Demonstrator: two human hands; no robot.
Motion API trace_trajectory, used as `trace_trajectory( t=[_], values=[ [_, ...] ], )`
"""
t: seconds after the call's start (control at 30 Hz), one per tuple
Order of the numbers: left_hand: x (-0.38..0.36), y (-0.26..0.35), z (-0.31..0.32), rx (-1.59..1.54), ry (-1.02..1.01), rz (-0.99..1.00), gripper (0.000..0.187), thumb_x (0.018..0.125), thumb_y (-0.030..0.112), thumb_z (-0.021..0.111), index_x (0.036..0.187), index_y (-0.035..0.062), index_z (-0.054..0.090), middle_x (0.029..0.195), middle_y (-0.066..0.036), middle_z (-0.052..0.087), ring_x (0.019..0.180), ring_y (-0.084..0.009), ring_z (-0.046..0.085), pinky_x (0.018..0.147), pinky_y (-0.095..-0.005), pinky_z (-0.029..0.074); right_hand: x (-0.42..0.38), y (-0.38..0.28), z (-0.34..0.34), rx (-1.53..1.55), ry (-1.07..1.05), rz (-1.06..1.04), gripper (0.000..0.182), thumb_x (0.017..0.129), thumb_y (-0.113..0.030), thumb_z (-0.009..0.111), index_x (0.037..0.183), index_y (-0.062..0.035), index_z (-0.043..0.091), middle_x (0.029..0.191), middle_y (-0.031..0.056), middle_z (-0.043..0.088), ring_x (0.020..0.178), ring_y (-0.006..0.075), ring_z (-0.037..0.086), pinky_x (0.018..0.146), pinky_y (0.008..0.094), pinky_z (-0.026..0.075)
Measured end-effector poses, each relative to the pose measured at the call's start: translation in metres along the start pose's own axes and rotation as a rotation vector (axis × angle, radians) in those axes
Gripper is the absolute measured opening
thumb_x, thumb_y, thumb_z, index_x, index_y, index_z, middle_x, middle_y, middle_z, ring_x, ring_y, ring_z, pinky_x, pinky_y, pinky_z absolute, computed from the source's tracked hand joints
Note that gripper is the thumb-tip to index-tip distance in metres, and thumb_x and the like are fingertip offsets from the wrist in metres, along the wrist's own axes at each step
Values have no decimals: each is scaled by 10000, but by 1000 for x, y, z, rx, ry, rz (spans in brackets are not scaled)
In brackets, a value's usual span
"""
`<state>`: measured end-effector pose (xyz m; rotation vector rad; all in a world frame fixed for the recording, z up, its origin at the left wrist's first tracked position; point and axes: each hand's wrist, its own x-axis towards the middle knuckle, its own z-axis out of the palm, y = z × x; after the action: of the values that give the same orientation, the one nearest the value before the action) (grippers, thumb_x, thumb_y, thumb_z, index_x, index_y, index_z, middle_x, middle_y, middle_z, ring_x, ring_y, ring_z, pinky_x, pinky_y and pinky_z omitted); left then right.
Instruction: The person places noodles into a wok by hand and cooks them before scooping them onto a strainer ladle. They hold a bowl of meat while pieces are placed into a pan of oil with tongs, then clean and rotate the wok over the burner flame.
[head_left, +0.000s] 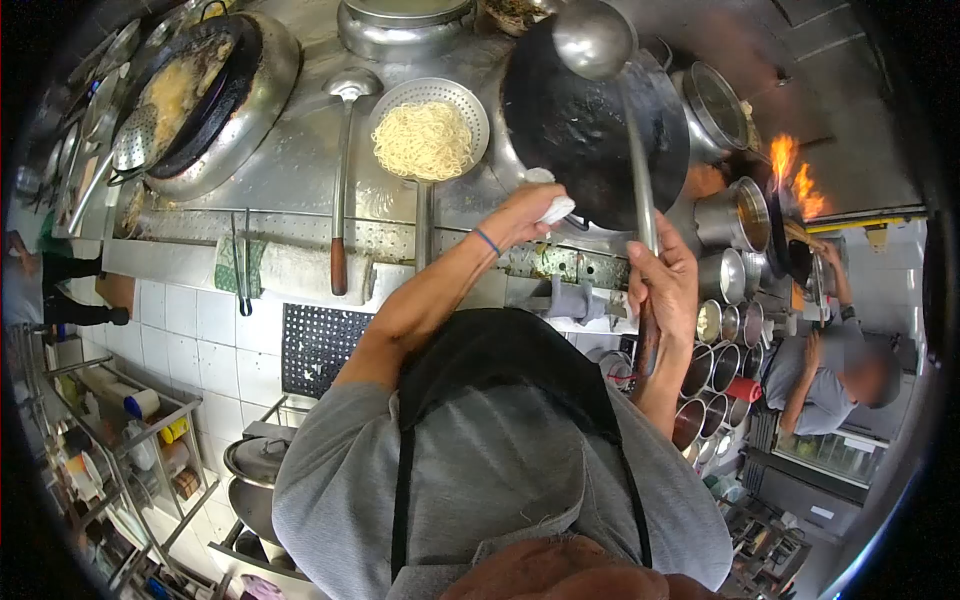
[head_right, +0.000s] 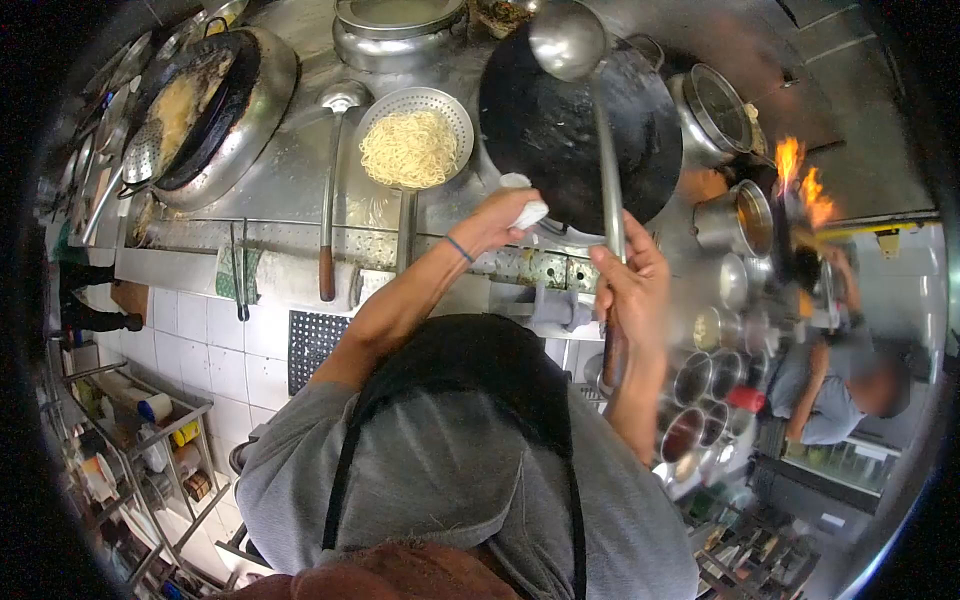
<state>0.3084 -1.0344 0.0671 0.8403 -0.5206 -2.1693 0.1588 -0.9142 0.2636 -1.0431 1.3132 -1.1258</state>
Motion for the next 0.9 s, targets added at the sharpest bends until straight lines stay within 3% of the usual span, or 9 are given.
trace_trajectory(
  t=[0.2, 0.27, 0.4, 0.47, 0.53, 0.63, 0.73, 0.77, 0.9],
  values=[
    [54, 7, 30, -89, 151, -99, 195, 962, 262, 561, 888, 84, 591, 730, -99, 593, 544, -189, 569, 317, -239, 289, 5, 15, -50, 15, 98, 5, 521, 894, -4, 660, 1382, 45, 483, 837, 23, 585, 467, 48, 459, 372, 216, 373],
    [66, 6, 26, -35, 12, -156, 237, 973, 339, 577, 884, 120, 594, 744, -75, 598, 594, -202, 601, 345, -236, 330, 1, 19, -56, -9, 173, 36, 505, 892, -7, 654, 1369, 44, 496, 848, 15, 582, 490, 47, 460, 386, 213, 376],
    [45, 4, 19, 45, -32, -100, 353, 921, 493, 668, 968, 144, 639, 789, -18, 624, 654, -185, 628, 419, -279, 401, 11, 53, -89, 3, 146, 53, 529, 936, -66, 652, 1426, 4, 466, 664, -38, 498, 449, 43, 442, 360, 221, 378],
    [-8, 12, 19, 219, 158, -60, 364, 898, 483, 701, 1014, 142, 646, 805, -20, 635, 649, -166, 623, 485, -279, 459, 13, 69, -105, 42, 112, 76, 532, 936, -70, 653, 1431, -6, 468, 662, -41, 493, 449, 44, 438, 359, 223, 375],
    [-46, 3, -10, 495, 78, 112, 466, 870, 462, 736, 1096, 64, 647, 818, -19, 652, 726, -149, 636, 598, -297, 512, 13, 88, -119, 60, 119, 117, 523, 938, -53, 637, 1434, -21, 473, 659, -42, 493, 451, 45, 435, 366, 219, 369],
    [-105, -20, -19, 995, 301, 110, 599, 783, 473, 801, 1158, 33, 646, 986, -102, 665, 907, -228, 654, 736, -401, 522, 10, 107, -130, 115, 118, 155, 541, 936, -36, 628, 1447, -19, 452, 648, -40, 497, 448, 48, 434, 373, 219, 373],
    [-109, -97, -57, 1673, 432, 338, 775, 712, 465, 844, 1295, 36, 567, 1104, -199, 605, 1100, -330, 563, 949, -480, 435, 13, 120, -138, 168, 117, 153, 562, 921, -10, 628, 1450, 2, 437, 683, -18, 528, 448, 55, 444, 373, 224, 371],
    [-110, -101, -56, 1700, 447, 181, 845, 684, 493, 851, 1321, 33, 542, 1222, -266, 525, 1174, -407, 487, 974, -510, 389, 13, 117, -136, 168, 142, 155, 565, 910, 7, 628, 1442, 21, 438, 728, 2, 558, 450, 61, 452, 367, 229, 364],
    [-107, -97, -48, 1789, 566, 310, 730, 667, 529, 851, 1167, 33, 662, 1156, -234, 541, 1105, -384, 505, 907, -507, 418, 15, 131, -150, 157, 154, 183, 589, 898, 9, 653, 1445, 24, 435, 804, 28, 592, 440, 67, 469, 365, 231, 363]
  ],
)
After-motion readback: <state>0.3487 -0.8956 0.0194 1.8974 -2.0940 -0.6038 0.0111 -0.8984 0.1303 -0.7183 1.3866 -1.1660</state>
